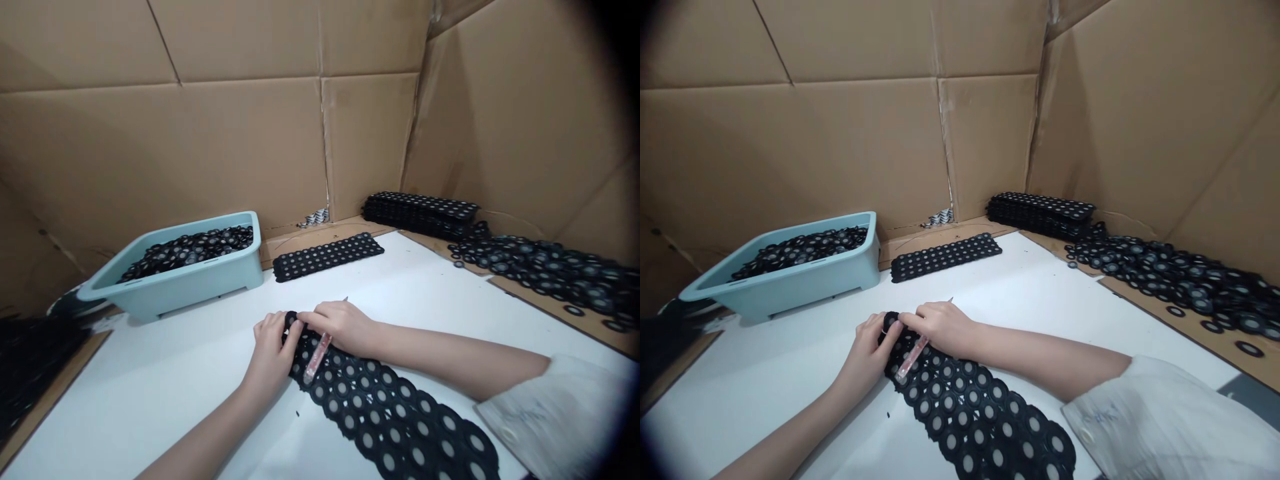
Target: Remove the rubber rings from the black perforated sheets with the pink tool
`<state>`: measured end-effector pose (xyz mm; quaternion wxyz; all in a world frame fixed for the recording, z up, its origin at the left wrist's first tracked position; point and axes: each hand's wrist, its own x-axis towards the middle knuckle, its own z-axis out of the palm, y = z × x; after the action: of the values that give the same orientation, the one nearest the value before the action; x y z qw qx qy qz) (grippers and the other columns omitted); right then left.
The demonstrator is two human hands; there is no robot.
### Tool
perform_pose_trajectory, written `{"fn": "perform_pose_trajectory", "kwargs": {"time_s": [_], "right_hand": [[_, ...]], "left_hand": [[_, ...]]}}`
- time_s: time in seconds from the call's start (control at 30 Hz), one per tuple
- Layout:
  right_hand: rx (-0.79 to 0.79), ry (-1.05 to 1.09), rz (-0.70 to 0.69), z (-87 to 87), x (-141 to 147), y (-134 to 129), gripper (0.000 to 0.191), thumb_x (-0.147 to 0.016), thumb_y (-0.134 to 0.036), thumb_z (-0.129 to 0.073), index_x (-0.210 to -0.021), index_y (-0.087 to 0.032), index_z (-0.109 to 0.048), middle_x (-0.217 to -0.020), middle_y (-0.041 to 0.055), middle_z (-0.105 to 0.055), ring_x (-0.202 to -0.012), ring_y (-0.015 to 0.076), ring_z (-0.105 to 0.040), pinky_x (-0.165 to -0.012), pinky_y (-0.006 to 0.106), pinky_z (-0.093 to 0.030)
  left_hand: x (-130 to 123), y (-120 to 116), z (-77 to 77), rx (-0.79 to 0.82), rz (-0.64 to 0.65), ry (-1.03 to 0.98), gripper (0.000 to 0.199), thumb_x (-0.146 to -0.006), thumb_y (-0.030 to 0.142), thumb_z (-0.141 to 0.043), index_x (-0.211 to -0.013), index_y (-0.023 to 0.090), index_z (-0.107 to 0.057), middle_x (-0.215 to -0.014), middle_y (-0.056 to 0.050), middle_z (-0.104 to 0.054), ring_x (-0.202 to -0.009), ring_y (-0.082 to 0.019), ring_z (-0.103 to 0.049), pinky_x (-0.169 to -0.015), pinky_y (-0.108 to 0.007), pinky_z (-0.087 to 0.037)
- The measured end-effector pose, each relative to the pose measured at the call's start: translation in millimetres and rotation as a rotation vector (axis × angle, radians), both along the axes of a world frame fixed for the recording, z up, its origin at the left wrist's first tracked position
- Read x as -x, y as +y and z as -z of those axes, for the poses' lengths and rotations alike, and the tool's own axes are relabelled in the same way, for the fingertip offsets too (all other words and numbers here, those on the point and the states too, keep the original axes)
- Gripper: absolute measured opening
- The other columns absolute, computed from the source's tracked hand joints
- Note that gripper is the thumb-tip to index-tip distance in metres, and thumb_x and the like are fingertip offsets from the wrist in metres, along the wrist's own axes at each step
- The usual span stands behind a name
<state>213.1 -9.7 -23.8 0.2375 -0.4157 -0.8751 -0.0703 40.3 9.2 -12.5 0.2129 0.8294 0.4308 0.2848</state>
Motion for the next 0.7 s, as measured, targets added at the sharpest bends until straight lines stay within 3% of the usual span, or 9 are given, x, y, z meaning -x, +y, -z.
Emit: {"fn": "perform_pose_trajectory", "kwargs": {"time_s": [0.2, 0.33, 0.4, 0.47, 0.53, 0.63, 0.7], "right_hand": [[0.039, 0.121, -0.027, 0.9, 1, 2, 0.015, -0.085, -0.021, -0.039, -0.079, -0.02, -0.053, -0.065, 0.0028, -0.054, -0.06, 0.0142, -0.048, -0.057, 0.025, -0.034], [0.198, 0.506, 0.062, -5.6, 7, 0, 0.015, -0.084, -0.02, -0.037, -0.073, -0.021, -0.047, -0.063, -0.0013, -0.052, -0.057, 0.0116, -0.05, -0.057, 0.022, -0.036], [0.201, 0.759, 0.132, -16.3, -1, 7, 0.014, -0.083, -0.02, -0.038, -0.071, -0.021, -0.043, -0.06, -0.0029, -0.05, -0.055, 0.0106, -0.05, -0.056, 0.022, -0.037], [0.113, 1.063, 0.263, -32.6, -25, 20, 0.015, -0.082, -0.02, -0.039, -0.067, -0.021, -0.041, -0.054, -0.0046, -0.046, -0.051, 0.0096, -0.048, -0.054, 0.022, -0.038], [-0.012, 1.387, 0.565, -51.0, -67, 31, 0.018, -0.08, -0.023, -0.046, -0.063, -0.019, -0.043, -0.047, -0.0052, -0.044, -0.045, 0.0085, -0.044, -0.05, 0.021, -0.036], [-0.193, 1.57, 0.791, -70.4, -149, 27, 0.021, -0.084, -0.024, -0.038, -0.064, -0.019, -0.043, -0.047, -0.0051, -0.041, -0.04, 0.0069, -0.035, -0.043, 0.021, -0.029], [-0.307, 1.669, 0.923, -73.0, -201, 11, 0.026, -0.087, -0.027, -0.027, -0.067, -0.019, -0.041, -0.046, -0.006, -0.036, -0.037, 0.007, -0.029, -0.041, 0.022, -0.023]], "left_hand": [[1, 0, 0.9, 0.009, 0.08, 0.06, 0.033, -0.088, 0.036, -0.02, -0.073, 0.022, -0.045, -0.074, -0.002, -0.052, -0.079, -0.021, -0.046, -0.08, -0.039, -0.029], [0, 4, 5.4, -0.006, 0.093, 0.044, 0.027, -0.087, 0.038, -0.026, -0.071, 0.022, -0.04, -0.072, -0.001, -0.05, -0.074, -0.02, -0.047, -0.074, -0.035, -0.032], [-1, 5, 7.7, 0.047, 0.11, 0.015, 0.025, -0.086, 0.039, -0.03, -0.07, 0.022, -0.038, -0.07, 0.0, -0.05, -0.07, -0.02, -0.048, -0.067, -0.032, -0.033], [-1, 5, 9.0, 0.099, 0.126, 0.005, 0.024, -0.084, 0.04, -0.034, -0.069, 0.022, -0.038, -0.067, 0.001, -0.05, -0.065, -0.019, -0.048, -0.061, -0.029, -0.032], [-1, 4, 8.9, 0.133, 0.106, -0.005, 0.025, -0.082, 0.042, -0.037, -0.067, 0.022, -0.038, -0.063, 0.002, -0.05, -0.062, -0.019, -0.048, -0.058, -0.028, -0.031], [0, 4, 6.9, 0.165, 0.032, -0.021, 0.026, -0.081, 0.043, -0.039, -0.066, 0.022, -0.039, -0.063, 0.002, -0.051, -0.062, -0.019, -0.048, -0.057, -0.027, -0.031], [0, 5, 5.6, 0.187, -0.007, -0.041, 0.026, -0.079, 0.043, -0.041, -0.066, 0.021, -0.041, -0.065, 0.001, -0.053, -0.065, -0.019, -0.049, -0.058, -0.027, -0.032]]}}
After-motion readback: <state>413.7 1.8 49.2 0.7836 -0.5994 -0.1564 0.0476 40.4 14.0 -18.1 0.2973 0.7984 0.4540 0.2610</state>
